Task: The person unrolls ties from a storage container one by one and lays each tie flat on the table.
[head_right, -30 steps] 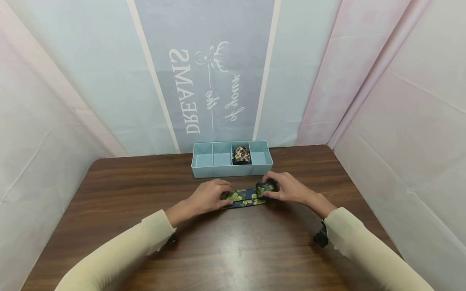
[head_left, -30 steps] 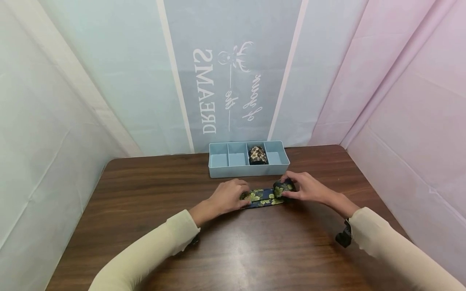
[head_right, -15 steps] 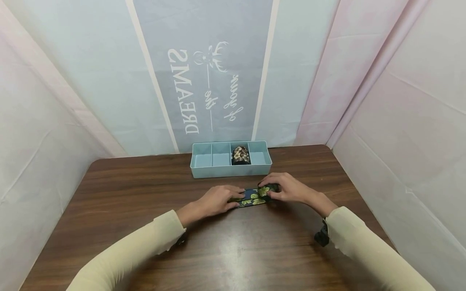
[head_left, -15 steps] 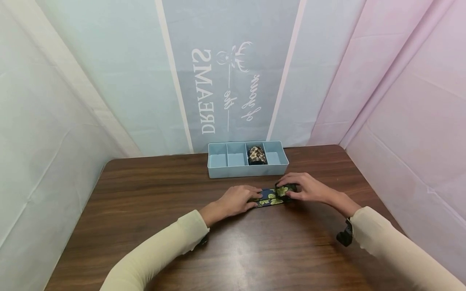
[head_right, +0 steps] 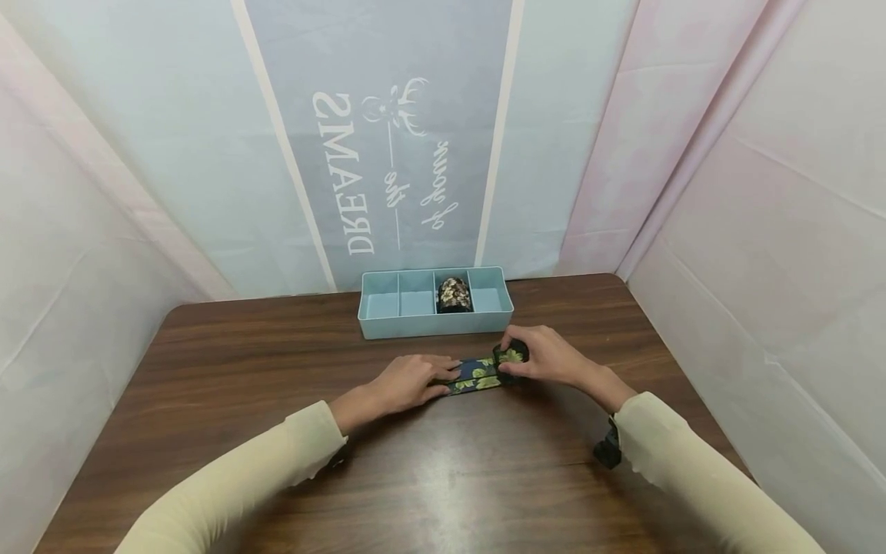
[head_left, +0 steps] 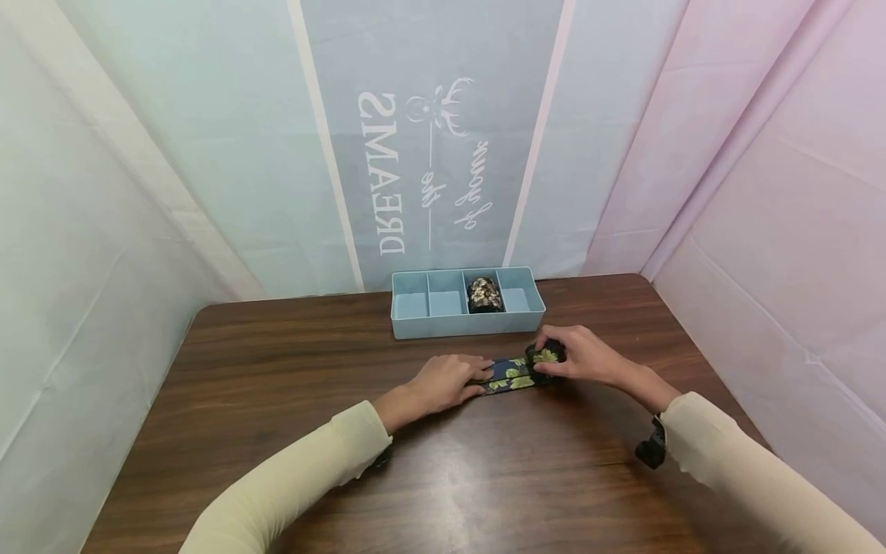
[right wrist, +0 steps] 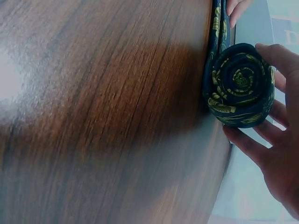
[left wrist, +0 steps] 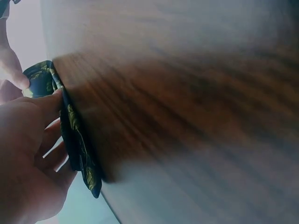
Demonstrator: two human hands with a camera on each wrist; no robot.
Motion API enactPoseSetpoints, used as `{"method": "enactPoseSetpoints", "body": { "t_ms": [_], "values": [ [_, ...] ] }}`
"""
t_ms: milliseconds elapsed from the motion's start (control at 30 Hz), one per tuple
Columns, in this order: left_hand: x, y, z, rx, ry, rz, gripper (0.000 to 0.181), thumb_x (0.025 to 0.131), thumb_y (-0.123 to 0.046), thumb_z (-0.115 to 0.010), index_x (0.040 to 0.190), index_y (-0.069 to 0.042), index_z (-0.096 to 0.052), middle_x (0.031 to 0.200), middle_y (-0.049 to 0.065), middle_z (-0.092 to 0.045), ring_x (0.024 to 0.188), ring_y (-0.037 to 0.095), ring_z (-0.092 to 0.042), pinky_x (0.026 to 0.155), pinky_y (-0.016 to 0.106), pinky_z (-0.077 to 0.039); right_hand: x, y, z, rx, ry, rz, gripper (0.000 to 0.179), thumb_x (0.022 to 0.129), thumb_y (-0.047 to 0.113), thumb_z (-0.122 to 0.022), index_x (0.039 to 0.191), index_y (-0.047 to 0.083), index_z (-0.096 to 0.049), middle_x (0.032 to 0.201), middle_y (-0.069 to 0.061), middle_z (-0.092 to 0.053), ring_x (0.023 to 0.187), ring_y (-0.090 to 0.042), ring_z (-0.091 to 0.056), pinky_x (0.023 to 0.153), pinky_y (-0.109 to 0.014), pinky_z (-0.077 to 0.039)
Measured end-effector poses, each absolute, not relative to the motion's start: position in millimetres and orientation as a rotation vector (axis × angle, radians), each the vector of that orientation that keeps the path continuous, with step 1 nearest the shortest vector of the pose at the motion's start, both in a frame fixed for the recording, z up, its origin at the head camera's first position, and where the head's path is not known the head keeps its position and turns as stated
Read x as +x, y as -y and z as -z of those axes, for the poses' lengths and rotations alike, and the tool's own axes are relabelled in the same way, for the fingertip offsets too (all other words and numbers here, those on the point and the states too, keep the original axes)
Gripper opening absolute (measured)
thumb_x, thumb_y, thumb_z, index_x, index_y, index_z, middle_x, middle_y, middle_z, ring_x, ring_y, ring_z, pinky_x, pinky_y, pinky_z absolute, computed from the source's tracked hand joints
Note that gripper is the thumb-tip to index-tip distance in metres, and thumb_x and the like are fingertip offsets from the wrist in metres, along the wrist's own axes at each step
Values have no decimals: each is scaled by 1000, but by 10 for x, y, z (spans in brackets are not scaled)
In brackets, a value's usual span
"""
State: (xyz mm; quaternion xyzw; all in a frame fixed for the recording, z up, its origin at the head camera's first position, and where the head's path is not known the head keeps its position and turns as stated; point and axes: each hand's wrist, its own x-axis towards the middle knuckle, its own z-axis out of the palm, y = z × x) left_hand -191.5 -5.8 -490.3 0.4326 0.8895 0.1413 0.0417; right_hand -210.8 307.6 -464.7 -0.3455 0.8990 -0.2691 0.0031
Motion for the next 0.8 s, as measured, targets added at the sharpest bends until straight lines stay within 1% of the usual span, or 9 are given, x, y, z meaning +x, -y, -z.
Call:
{"method": "enactPoseSetpoints", "body": {
  "t_ms": [133, 200, 333, 400, 500, 633, 700, 800],
  "values": [
    [-1917, 73, 4895, 1317, -2715, -452, 39, 105, -30, -69, 142, -18, -69, 155, -1, -58, 140, 18, -57, 103, 40, -57, -2101, -3107, 4617, -1077, -2802, 835, 29, 89, 21, -87, 112, 15, -69, 94, 1, -70, 72, -17, -62, 60, -25, -51],
    [-1915, 82, 4890, 1315, -2712, -457, 38, 105, -30, -69, 142, -19, -69, 155, -1, -58, 140, 18, -58, 103, 40, -58, -2100, -3127, 4605, -1093, -2796, 816, 29, 91, 20, -86, 116, 15, -72, 100, 1, -73, 78, -15, -64, 65, -27, -53],
    [-1917, 97, 4884, 1320, -2707, -464, 38, 105, -30, -70, 141, -18, -70, 154, -1, -58, 140, 19, -58, 102, 41, -58, -2104, -3166, 4580, -1157, -2777, 773, 31, 93, 17, -83, 123, 13, -76, 115, 1, -75, 93, -12, -66, 77, -36, -58],
    [-1917, 108, 4883, 1319, -2705, -471, 38, 105, -30, -70, 141, -18, -70, 155, -1, -58, 140, 19, -57, 103, 42, -58, -2110, -3180, 4565, -1186, -2764, 771, 32, 93, 15, -82, 124, 12, -77, 119, 1, -74, 97, -12, -66, 80, -40, -60],
    [-1913, 127, 4896, 1319, -2701, -483, 38, 105, -29, -70, 141, -17, -70, 155, 0, -58, 141, 19, -57, 103, 42, -58, -2116, -3198, 4544, -1192, -2753, 781, 31, 94, 13, -80, 124, 13, -76, 120, 1, -74, 97, -12, -66, 79, -40, -60],
    [-1906, 148, 4915, 1323, -2702, -493, 39, 104, -29, -70, 141, -17, -70, 154, 0, -58, 141, 19, -57, 103, 42, -58, -2115, -3223, 4532, -1157, -2753, 805, 29, 93, 13, -81, 121, 15, -76, 118, 2, -74, 93, -11, -64, 74, -35, -59],
    [-1909, 154, 4924, 1325, -2705, -496, 39, 104, -30, -70, 141, -17, -70, 154, 0, -58, 142, 18, -56, 103, 42, -58, -2111, -3233, 4532, -1135, -2759, 819, 27, 93, 16, -82, 119, 16, -76, 115, 4, -75, 89, -10, -63, 72, -32, -57],
    [-1905, 159, 4927, 1326, -2709, -492, 39, 104, -30, -70, 141, -17, -70, 154, 0, -58, 142, 18, -56, 103, 41, -58, -2101, -3247, 4542, -1098, -2781, 823, 26, 92, 24, -85, 115, 18, -76, 106, 7, -74, 81, -9, -60, 66, -28, -52]
  ]
}}
